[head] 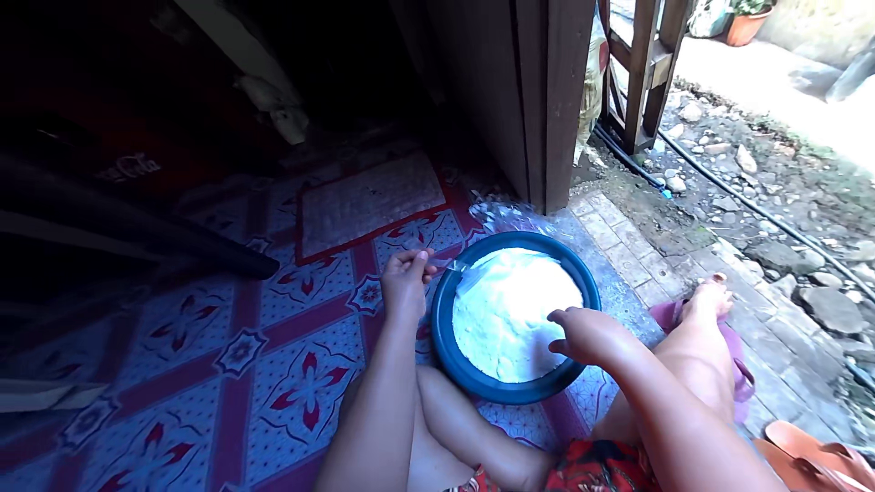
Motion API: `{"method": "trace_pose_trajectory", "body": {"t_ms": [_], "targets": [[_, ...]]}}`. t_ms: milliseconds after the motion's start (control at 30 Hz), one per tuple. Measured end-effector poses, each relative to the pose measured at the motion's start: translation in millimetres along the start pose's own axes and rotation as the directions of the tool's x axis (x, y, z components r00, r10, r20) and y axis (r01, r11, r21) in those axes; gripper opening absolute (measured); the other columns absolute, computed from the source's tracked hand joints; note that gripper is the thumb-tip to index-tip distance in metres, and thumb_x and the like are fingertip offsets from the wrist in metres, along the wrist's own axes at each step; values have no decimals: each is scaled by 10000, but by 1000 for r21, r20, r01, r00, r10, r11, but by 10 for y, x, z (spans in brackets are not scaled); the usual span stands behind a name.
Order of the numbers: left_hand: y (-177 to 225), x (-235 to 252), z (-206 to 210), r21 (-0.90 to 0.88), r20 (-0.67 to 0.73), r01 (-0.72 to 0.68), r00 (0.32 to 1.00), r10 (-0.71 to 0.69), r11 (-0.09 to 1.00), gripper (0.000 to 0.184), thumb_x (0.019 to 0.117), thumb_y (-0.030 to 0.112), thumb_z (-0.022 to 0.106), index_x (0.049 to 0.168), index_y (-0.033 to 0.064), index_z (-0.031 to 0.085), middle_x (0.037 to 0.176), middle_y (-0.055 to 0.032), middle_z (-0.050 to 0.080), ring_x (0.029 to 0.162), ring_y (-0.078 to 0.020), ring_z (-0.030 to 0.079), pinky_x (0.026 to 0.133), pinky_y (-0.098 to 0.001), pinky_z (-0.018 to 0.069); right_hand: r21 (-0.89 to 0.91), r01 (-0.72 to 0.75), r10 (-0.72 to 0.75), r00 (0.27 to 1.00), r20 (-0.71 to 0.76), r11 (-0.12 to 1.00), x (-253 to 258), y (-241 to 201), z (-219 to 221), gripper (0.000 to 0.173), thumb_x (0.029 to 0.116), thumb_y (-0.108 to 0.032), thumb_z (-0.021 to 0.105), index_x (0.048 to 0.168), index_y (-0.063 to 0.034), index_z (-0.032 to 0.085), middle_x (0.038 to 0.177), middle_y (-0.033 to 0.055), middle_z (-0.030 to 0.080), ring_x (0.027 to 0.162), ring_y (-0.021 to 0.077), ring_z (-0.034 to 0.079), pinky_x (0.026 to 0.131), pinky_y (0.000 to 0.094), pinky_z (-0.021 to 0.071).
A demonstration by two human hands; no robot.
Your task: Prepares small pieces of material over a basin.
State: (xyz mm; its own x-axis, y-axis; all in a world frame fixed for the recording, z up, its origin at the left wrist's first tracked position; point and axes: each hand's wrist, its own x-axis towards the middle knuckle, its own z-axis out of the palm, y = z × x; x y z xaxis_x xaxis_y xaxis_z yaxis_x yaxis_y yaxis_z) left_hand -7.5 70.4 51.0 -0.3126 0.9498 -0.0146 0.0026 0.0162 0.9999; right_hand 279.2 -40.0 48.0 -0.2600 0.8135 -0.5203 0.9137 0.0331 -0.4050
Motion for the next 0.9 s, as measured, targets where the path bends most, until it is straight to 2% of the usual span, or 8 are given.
{"method": "trace_pose_trajectory", "body": {"t_ms": [133,300,433,500,600,700,800,900], "targets": [[-85,-207,98,41,61,-45,997,42,998,118,996,21,629,1111,14,603,999,-88,740,810,-153,728,752,-291,606,-6,-22,22,1000,-22,1000,69,9,1,557,924,-461,699,1373,-146,609,1265,184,660,1176,402,636,962,653,501],[-49,-255,155,-175,-135,-146,983,123,974,139,1034,25,550,1165,-23,545,1073,-113,692,974,-175,716,878,-331,601,-4,-36,36,999,-17,999,71,-45,-26,559,953,-450,674,1407,-136,585,1295,190,647,1194,400,630,975,651,494],[187,-204,99,-358,-206,-72,979,-4,931,179,1096,115,452,1250,27,474,1147,-95,670,1025,-153,704,897,-310,584,-13,-43,44,999,13,999,50,-49,2,559,951,-439,678,1400,-119,588,1288,205,649,1201,411,626,974,666,490],[246,-246,73,-322,-173,-85,984,29,943,131,1097,117,449,1204,50,482,1073,-73,699,961,-150,725,854,-306,603,-3,-36,36,999,-9,999,51,-37,14,548,949,-437,683,1384,-114,601,1272,205,655,1188,414,631,970,667,492],[140,-431,11,44,105,-230,969,225,972,143,1025,50,553,1129,-43,581,954,-74,693,854,-145,696,831,-331,600,49,1,5,994,-112,999,66,-36,11,515,946,-424,688,1360,-126,626,1245,185,668,1139,389,655,955,641,514],[-87,-731,41,368,455,-415,861,228,832,185,971,113,661,1078,-31,706,991,-118,724,876,-187,705,840,-387,597,182,119,-57,949,-311,976,67,-114,6,575,890,-301,772,1412,-134,596,1293,182,635,1110,364,664,946,590,540],[-356,-990,119,404,589,-531,774,233,745,136,926,191,704,973,79,766,917,-35,730,809,-111,704,760,-293,606,236,325,-184,861,-474,916,107,-222,97,731,787,-274,877,1442,-132,585,1344,182,605,1032,331,682,878,524,585],[-489,-1096,158,365,605,-540,757,248,758,135,902,211,702,935,101,773,866,6,723,773,-54,697,723,-214,596,275,373,-238,876,-420,886,149,-355,208,509,869,-229,812,1338,-87,674,1244,181,661,974,302,694,888,481,580]]}}
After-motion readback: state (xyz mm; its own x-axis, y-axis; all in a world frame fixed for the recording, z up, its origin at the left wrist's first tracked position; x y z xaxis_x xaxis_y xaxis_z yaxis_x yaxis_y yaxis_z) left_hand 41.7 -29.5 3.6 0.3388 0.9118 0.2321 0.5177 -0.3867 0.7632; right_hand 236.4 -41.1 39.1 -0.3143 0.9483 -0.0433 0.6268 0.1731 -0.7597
